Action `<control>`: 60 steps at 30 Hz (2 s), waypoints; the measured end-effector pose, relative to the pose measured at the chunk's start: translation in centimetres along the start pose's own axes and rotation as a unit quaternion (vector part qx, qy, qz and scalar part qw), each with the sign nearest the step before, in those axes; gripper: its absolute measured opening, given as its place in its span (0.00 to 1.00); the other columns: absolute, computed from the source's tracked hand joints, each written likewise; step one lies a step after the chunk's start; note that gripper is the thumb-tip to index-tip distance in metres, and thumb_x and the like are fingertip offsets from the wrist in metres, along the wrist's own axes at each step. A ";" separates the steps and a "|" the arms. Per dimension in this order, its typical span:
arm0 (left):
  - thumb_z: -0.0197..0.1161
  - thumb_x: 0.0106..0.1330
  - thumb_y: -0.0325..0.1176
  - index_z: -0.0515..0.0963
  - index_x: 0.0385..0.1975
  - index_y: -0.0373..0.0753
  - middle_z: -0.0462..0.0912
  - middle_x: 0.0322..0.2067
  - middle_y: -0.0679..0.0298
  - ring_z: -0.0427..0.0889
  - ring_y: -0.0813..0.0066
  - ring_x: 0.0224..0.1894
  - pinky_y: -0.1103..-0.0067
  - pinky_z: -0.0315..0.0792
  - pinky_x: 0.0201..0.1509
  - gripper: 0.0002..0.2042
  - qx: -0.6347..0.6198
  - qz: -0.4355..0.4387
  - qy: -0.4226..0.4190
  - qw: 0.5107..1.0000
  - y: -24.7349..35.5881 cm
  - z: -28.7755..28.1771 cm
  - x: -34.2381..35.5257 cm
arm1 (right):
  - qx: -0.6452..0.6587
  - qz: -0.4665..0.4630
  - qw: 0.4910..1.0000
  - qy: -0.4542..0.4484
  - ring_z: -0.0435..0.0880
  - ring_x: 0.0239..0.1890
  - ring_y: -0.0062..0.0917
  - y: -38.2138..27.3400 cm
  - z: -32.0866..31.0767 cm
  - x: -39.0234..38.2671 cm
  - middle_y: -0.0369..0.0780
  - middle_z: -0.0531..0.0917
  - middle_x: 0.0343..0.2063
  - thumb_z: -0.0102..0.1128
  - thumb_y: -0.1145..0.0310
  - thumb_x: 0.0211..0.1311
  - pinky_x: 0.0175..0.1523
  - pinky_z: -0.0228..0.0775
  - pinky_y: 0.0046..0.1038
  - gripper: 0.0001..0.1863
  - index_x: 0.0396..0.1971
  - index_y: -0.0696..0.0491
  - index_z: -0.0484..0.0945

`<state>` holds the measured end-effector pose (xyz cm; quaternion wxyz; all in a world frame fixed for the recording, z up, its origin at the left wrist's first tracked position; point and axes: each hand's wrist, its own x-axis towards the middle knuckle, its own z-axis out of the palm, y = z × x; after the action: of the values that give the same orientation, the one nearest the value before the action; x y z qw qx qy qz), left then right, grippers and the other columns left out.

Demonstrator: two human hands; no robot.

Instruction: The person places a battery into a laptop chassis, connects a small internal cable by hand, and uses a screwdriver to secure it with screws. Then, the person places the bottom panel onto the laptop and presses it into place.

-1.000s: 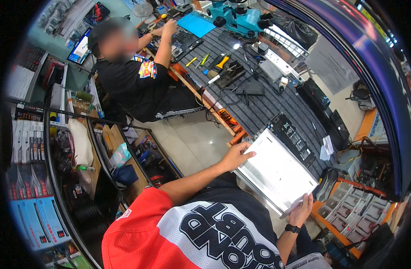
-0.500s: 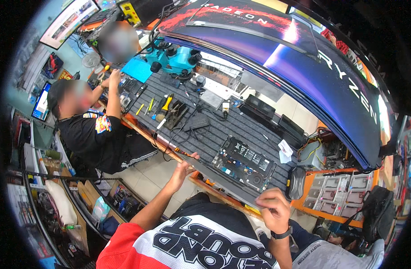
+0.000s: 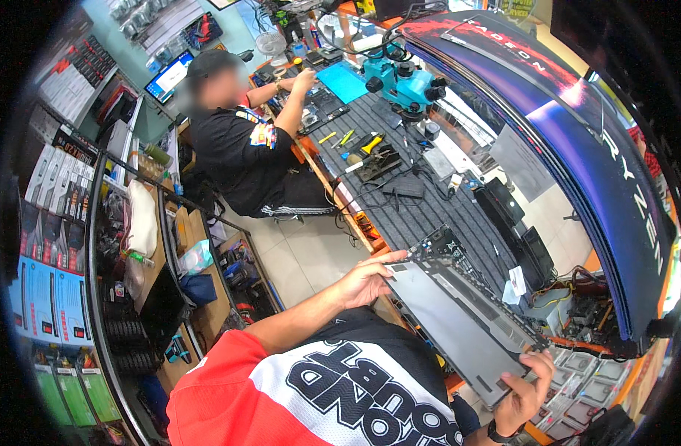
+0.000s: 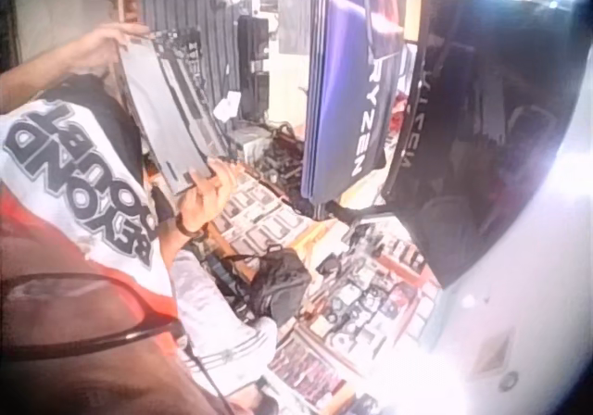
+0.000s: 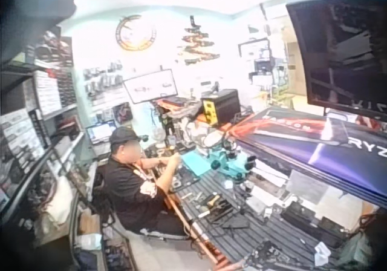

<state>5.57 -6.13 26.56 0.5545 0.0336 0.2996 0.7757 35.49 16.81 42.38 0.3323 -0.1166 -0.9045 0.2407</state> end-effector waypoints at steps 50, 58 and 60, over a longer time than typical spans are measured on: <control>0.42 0.82 0.52 0.71 0.65 0.28 0.85 0.47 0.52 0.87 0.68 0.45 0.77 0.79 0.44 0.31 0.308 -0.098 -0.092 0.942 11.0 -4.5 9.2 | -0.579 0.065 0.813 -0.010 0.77 0.65 0.42 7.0 -10.0 14.1 0.43 0.80 0.63 0.46 0.84 0.66 0.70 0.68 0.40 0.31 0.68 0.48 0.73; 0.60 0.75 0.54 0.81 0.53 0.29 0.87 0.43 0.58 0.83 0.73 0.45 0.77 0.75 0.47 0.28 0.576 -0.108 0.008 0.810 4.3 -12.2 16.7 | -0.314 0.091 0.941 0.093 0.80 0.60 0.34 0.7 -5.7 11.8 0.45 0.83 0.58 0.54 0.76 0.71 0.67 0.68 0.35 0.19 0.60 0.55 0.79; 0.60 0.75 0.53 0.82 0.51 0.28 0.86 0.42 0.58 0.82 0.71 0.46 0.75 0.75 0.49 0.27 0.595 -0.115 0.030 0.795 1.9 -13.2 19.0 | -0.226 0.159 0.958 0.083 0.81 0.57 0.33 0.2 -2.4 7.4 0.45 0.85 0.54 0.57 0.72 0.73 0.64 0.68 0.32 0.14 0.54 0.55 0.83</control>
<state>-8.38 4.53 11.37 0.5006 0.2991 0.7203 0.3756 31.49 20.57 47.85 0.3289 -0.3502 -0.8743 0.0693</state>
